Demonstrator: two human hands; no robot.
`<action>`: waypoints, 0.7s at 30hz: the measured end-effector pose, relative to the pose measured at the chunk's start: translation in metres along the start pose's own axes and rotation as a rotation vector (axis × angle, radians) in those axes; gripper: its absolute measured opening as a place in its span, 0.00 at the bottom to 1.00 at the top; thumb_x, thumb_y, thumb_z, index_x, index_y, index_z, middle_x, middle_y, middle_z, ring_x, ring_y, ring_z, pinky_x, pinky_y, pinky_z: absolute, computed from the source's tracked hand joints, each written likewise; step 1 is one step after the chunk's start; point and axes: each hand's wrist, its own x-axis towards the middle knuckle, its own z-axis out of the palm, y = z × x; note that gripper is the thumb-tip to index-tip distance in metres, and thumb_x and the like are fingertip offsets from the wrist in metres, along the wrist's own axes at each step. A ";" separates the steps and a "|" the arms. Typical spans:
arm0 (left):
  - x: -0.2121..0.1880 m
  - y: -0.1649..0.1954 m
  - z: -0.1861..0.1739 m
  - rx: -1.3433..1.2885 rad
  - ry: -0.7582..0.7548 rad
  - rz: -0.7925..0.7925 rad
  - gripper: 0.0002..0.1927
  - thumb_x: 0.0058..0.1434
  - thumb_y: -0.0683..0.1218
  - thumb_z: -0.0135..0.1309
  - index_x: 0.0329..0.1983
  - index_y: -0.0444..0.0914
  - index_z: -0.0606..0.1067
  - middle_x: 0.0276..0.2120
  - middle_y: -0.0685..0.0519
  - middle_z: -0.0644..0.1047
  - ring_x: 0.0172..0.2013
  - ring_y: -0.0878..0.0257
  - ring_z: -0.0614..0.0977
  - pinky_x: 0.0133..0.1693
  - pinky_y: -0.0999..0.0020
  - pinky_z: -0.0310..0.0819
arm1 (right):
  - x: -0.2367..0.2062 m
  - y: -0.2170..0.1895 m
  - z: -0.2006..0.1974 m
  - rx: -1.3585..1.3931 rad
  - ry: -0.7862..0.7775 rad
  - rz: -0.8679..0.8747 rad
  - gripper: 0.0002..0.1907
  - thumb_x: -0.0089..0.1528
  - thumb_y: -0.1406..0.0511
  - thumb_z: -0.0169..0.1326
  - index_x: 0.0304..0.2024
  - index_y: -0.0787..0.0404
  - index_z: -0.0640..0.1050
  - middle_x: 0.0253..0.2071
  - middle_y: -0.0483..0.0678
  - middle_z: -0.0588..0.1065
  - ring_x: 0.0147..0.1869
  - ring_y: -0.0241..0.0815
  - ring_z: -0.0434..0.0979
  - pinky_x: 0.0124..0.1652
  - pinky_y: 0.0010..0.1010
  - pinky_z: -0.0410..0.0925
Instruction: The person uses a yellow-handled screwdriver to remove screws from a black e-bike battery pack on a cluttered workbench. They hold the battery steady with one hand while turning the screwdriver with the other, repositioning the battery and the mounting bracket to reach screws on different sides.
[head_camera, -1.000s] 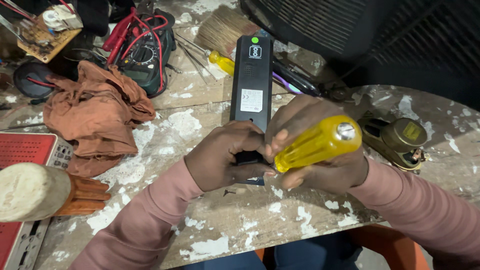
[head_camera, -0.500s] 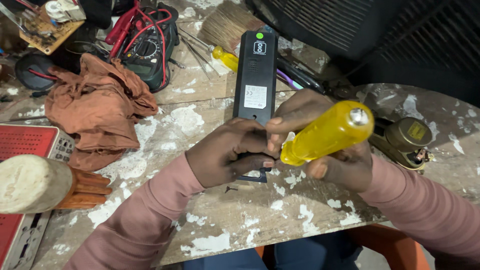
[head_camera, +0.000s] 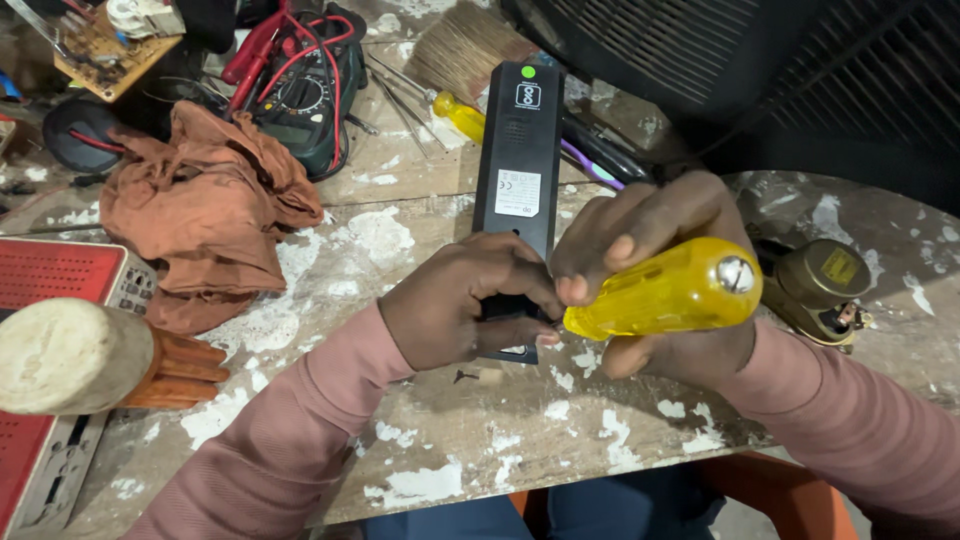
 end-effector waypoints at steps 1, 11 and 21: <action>0.000 0.000 0.001 0.030 -0.001 0.016 0.14 0.59 0.44 0.66 0.48 0.41 0.80 0.44 0.52 0.79 0.47 0.56 0.80 0.51 0.62 0.74 | -0.001 -0.002 0.001 0.002 0.010 0.011 0.25 0.60 0.58 0.70 0.54 0.53 0.73 0.43 0.46 0.80 0.46 0.38 0.81 0.45 0.30 0.78; 0.000 0.006 -0.001 0.082 -0.031 -0.051 0.13 0.59 0.46 0.66 0.47 0.43 0.82 0.43 0.52 0.78 0.45 0.56 0.80 0.48 0.63 0.75 | -0.003 -0.015 0.005 0.002 -0.011 0.118 0.26 0.65 0.53 0.63 0.58 0.59 0.74 0.49 0.49 0.79 0.51 0.39 0.80 0.48 0.31 0.77; 0.003 0.004 0.005 0.064 0.034 -0.012 0.13 0.52 0.46 0.71 0.40 0.43 0.82 0.42 0.52 0.77 0.45 0.57 0.81 0.47 0.66 0.77 | -0.003 -0.004 0.002 0.100 -0.035 0.014 0.27 0.59 0.61 0.72 0.53 0.58 0.70 0.47 0.48 0.75 0.49 0.38 0.80 0.48 0.29 0.78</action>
